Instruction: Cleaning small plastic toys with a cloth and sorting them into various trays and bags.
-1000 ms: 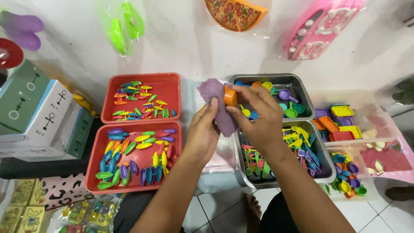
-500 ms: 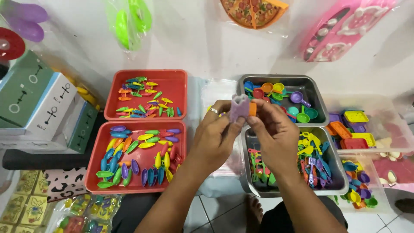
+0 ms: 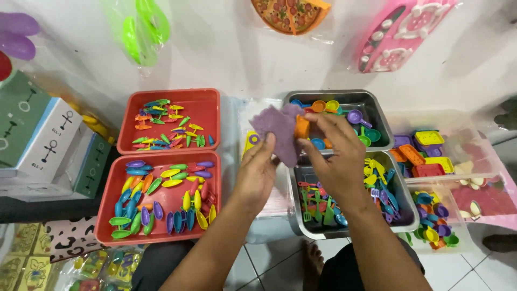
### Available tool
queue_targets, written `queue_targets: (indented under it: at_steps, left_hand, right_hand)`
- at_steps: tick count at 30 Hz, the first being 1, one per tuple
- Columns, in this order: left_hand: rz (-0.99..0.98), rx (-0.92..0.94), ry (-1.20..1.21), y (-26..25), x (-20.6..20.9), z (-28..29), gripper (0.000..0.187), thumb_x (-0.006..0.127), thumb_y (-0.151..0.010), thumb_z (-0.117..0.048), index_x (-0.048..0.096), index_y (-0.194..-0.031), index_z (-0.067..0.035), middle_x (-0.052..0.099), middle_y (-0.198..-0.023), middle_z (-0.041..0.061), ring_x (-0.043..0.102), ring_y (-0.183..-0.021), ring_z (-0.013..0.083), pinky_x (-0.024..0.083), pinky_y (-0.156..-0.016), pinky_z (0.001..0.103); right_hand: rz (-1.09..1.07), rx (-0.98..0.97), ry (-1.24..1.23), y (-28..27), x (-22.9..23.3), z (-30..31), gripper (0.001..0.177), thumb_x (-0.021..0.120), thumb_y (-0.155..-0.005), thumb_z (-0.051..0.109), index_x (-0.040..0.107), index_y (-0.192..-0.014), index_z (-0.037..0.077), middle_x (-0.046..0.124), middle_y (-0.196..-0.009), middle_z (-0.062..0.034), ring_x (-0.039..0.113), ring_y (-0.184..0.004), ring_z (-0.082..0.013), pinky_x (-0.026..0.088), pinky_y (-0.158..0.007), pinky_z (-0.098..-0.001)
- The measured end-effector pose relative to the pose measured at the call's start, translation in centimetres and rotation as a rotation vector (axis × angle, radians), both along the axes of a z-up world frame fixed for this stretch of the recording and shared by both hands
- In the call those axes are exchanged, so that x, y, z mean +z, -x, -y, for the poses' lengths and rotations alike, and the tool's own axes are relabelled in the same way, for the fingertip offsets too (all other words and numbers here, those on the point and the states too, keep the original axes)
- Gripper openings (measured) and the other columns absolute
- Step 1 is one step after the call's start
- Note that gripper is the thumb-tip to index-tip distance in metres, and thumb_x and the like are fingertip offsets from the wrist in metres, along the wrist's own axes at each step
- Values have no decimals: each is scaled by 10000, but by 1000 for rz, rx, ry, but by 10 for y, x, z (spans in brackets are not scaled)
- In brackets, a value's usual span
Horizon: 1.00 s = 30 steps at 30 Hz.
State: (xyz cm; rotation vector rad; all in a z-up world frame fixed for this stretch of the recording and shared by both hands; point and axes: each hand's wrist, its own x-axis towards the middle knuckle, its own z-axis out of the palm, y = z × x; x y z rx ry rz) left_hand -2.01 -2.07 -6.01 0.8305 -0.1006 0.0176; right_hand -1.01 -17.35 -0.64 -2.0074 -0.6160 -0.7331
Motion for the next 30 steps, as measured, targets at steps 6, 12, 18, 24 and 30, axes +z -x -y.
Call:
queue_targets:
  at_steps: [6,12,18,24,30]
  left_hand:
    - [28,108,-121,-1,-3,-4,282,562,-1063,-223,723,-910,-48,667,-804,44,619,-805,123,512,-812,287]
    - [21,1,11,10,14,4,314,537,-1079,-217,698,-876,-38,653,-749,49,629,-707,126,537,-713,276]
    - [1,41,-51,3,16,-5,318,542,-1072,-222,659,-829,-54,593,-690,27,600,-633,112,513,-620,250]
    - [9,73,-46,3,13,-9,301,536,-1076,-218,656,-844,-69,607,-736,23,608,-684,116,516,-641,254]
    - [10,71,-124,3,17,-9,315,543,-1073,-216,649,-816,-67,563,-683,22,583,-641,120,524,-638,262]
  right_hand:
    - [107,-28,18,12,4,-18,376,774,-931,170,707,-1273,29,676,-1097,-152,718,-977,-323,590,-847,-411]
    - [118,-99,128,6,-8,-14,356,793,-936,216,735,-1255,68,668,-1007,-133,696,-882,-334,560,-776,-433]
    - [63,-66,86,-1,-15,-16,359,801,-901,188,743,-1242,91,657,-953,-123,688,-813,-306,556,-756,-414]
    - [66,-44,48,3,-13,-22,379,833,-877,174,752,-1239,94,644,-930,-104,682,-795,-276,552,-760,-391]
    - [102,-55,72,-8,-25,-17,379,824,-886,121,746,-1255,86,659,-942,-126,684,-807,-304,545,-767,-408]
